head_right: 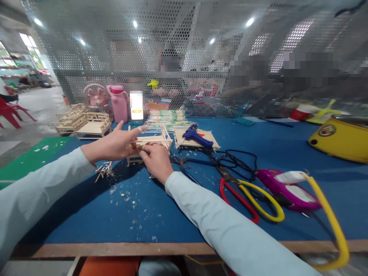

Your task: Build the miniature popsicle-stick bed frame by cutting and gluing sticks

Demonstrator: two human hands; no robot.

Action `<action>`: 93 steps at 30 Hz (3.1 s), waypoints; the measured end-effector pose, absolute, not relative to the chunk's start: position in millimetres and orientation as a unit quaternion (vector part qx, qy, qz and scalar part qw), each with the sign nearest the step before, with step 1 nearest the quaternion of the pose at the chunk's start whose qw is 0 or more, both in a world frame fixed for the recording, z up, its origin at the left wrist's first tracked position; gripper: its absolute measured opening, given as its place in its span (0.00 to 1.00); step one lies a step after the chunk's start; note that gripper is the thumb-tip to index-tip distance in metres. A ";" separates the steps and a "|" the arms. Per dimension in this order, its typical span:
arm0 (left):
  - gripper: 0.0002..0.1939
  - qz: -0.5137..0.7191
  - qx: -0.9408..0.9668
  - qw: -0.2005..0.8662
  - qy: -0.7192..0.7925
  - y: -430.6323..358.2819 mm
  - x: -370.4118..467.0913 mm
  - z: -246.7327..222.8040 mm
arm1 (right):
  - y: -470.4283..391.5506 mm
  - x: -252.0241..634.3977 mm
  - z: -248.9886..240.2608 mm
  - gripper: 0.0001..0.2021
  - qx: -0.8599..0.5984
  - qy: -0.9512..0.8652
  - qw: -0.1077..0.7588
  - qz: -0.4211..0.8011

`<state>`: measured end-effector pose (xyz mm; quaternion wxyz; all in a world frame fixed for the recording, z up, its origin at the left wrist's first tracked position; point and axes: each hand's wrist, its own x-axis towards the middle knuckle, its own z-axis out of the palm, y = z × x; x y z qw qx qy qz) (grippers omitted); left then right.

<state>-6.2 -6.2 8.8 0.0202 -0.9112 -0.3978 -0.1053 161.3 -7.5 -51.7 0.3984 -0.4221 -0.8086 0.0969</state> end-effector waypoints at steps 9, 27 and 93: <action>0.37 -0.129 -0.904 0.015 -0.408 -8.7 -7.6 5.6 | -8.9 158.8 -51.8 0.09 -0.434 -0.785 0.429 0.110; 0.33 -0.133 -0.904 0.016 -0.406 -11.4 -5.7 6.5 | -8.0 162.2 -52.3 0.07 -0.414 -0.813 0.400 0.085; 0.11 -0.395 -0.702 -0.141 -0.575 -54.9 -19.4 -57.6 | -5.7 157.2 -56.2 0.08 -0.431 -0.782 0.440 0.099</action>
